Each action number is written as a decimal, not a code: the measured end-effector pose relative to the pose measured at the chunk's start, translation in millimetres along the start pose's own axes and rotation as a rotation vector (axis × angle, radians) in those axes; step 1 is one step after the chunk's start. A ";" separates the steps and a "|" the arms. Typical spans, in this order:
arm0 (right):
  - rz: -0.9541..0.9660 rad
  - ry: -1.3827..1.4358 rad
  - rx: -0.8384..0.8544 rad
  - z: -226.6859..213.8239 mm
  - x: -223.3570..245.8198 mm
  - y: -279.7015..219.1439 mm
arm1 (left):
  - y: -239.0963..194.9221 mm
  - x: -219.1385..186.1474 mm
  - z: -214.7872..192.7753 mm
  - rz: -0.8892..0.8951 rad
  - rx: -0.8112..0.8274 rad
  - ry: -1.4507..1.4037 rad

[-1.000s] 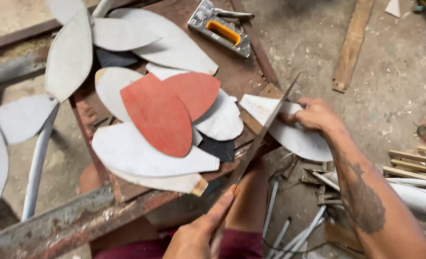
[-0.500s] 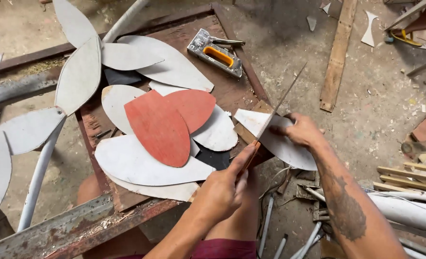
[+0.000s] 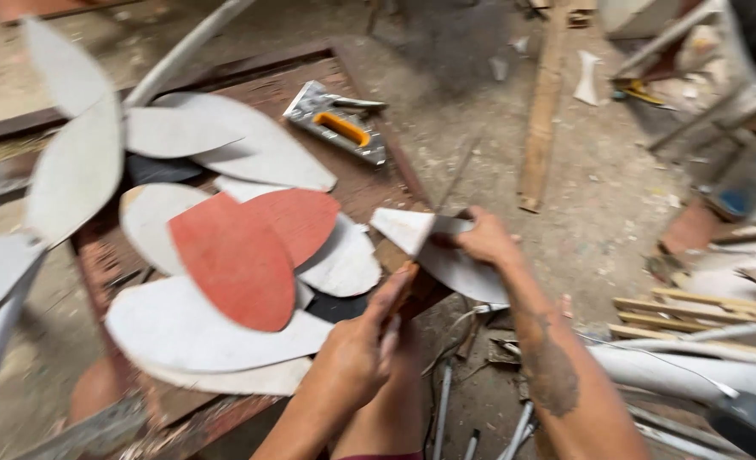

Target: Cutting leaf-shaped pieces from thin wood using a hand saw on a workshop table.

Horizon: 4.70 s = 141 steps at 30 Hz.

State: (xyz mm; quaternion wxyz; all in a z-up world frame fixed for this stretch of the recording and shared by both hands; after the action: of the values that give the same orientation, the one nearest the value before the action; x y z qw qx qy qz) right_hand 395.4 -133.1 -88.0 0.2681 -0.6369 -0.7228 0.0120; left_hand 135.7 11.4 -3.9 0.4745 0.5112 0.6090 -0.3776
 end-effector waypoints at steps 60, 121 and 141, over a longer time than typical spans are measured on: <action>-0.295 -0.453 -0.759 73.2 -28.1 6.1 | -75.9 7.5 -18.4 -0.099 0.036 0.023; -0.314 -0.353 -0.772 68.3 -21.7 -11.4 | -48.3 -8.4 -16.1 -0.113 0.013 0.048; -0.380 -0.391 -0.848 67.8 -12.1 -28.4 | -34.7 -1.3 -6.4 0.080 -0.094 0.060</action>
State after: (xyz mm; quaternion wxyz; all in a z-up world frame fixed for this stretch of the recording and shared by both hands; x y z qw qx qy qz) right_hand 342.6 -127.7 -140.4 -0.1573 -0.5327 -0.8039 -0.2125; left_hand 100.4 10.5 -1.8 0.4942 0.5235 0.6192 -0.3136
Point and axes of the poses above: each hand's wrist, its own y-axis towards the middle knuckle, its own z-axis out of the palm, x = y × z, the point moved 6 cm from there along y, towards the middle knuckle, and after that the axes turned 6 degrees about -x, right-handed, at the moved point
